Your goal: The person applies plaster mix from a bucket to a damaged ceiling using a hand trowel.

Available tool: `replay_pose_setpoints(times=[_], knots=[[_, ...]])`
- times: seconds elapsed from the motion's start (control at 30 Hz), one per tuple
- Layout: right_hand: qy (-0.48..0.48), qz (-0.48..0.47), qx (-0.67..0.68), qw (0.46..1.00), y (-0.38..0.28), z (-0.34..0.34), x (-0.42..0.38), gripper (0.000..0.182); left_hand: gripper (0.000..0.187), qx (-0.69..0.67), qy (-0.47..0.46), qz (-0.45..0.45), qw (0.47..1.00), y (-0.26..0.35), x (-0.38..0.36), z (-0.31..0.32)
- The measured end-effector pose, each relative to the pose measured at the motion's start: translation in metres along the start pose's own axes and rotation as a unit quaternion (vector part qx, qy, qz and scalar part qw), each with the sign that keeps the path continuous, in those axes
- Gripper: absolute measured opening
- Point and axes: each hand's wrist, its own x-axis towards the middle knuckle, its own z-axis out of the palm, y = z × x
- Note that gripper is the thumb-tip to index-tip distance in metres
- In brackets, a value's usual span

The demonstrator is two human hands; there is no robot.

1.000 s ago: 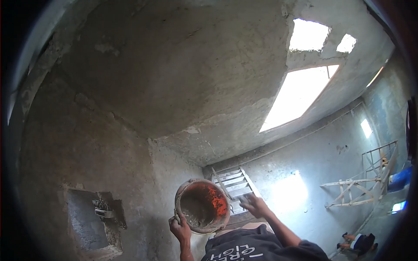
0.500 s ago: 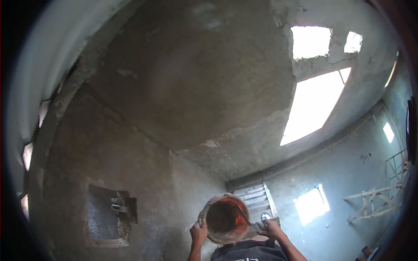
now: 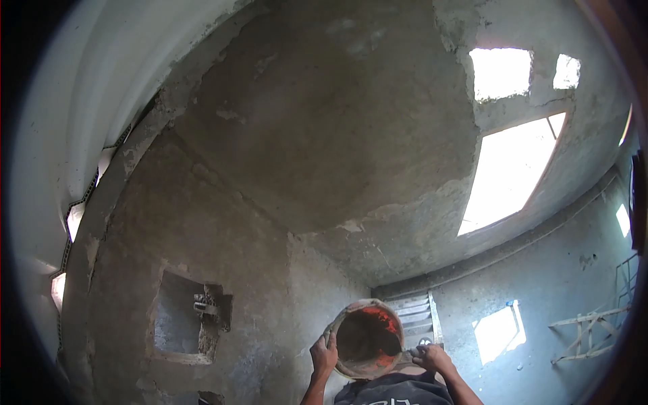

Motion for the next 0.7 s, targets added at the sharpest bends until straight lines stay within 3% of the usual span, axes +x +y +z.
replay_pose_setpoints(times=[0.03,0.07,0.13,0.2,0.23,0.27,0.33,0.37,0.43,0.5,0.7], knots=[[-0.034,-0.001,0.019,0.999,0.004,0.002,-0.003,0.046,0.047,-0.003,0.054,0.064,0.996,-0.001,-0.001,0.002],[-0.039,-0.052,0.000,0.998,0.028,0.022,0.007,0.040,0.041,-0.028,0.048,0.061,0.997,-0.006,0.001,0.005],[-0.098,-0.039,-0.058,0.993,0.021,0.007,0.007,0.030,0.051,-0.049,0.008,0.028,0.998,0.020,0.005,-0.016],[-0.131,0.011,-0.029,0.991,0.008,-0.016,-0.006,0.037,0.045,0.001,0.008,0.011,1.000,0.027,0.002,-0.020],[-0.026,-0.004,0.079,0.997,-0.013,-0.032,-0.011,0.045,0.045,-0.036,-0.011,0.004,0.999,0.028,0.007,-0.023],[-0.016,-0.027,0.081,0.996,-0.013,-0.039,-0.014,0.042,0.040,-0.034,0.069,0.082,0.994,0.029,0.009,-0.021],[-0.063,0.023,0.048,0.997,-0.035,-0.066,-0.021,0.039,0.035,-0.081,-0.009,0.014,0.997,0.053,0.009,-0.044],[-0.096,0.034,0.046,0.994,-0.036,-0.075,-0.019,0.039,0.035,-0.087,-0.002,0.016,0.996,0.053,0.022,-0.042],[-0.093,0.022,0.003,0.995,-0.037,-0.085,-0.016,0.039,0.033,-0.076,0.064,0.110,0.989,0.051,0.018,-0.046],[-0.070,0.025,-0.068,0.995,-0.041,-0.085,-0.018,0.037,0.033,-0.084,0.052,0.103,0.990,0.052,0.017,-0.049],[-0.019,-0.025,-0.112,0.993,-0.051,-0.084,0.006,0.026,0.032,-0.071,0.049,0.142,0.986,0.078,0.028,-0.072]])
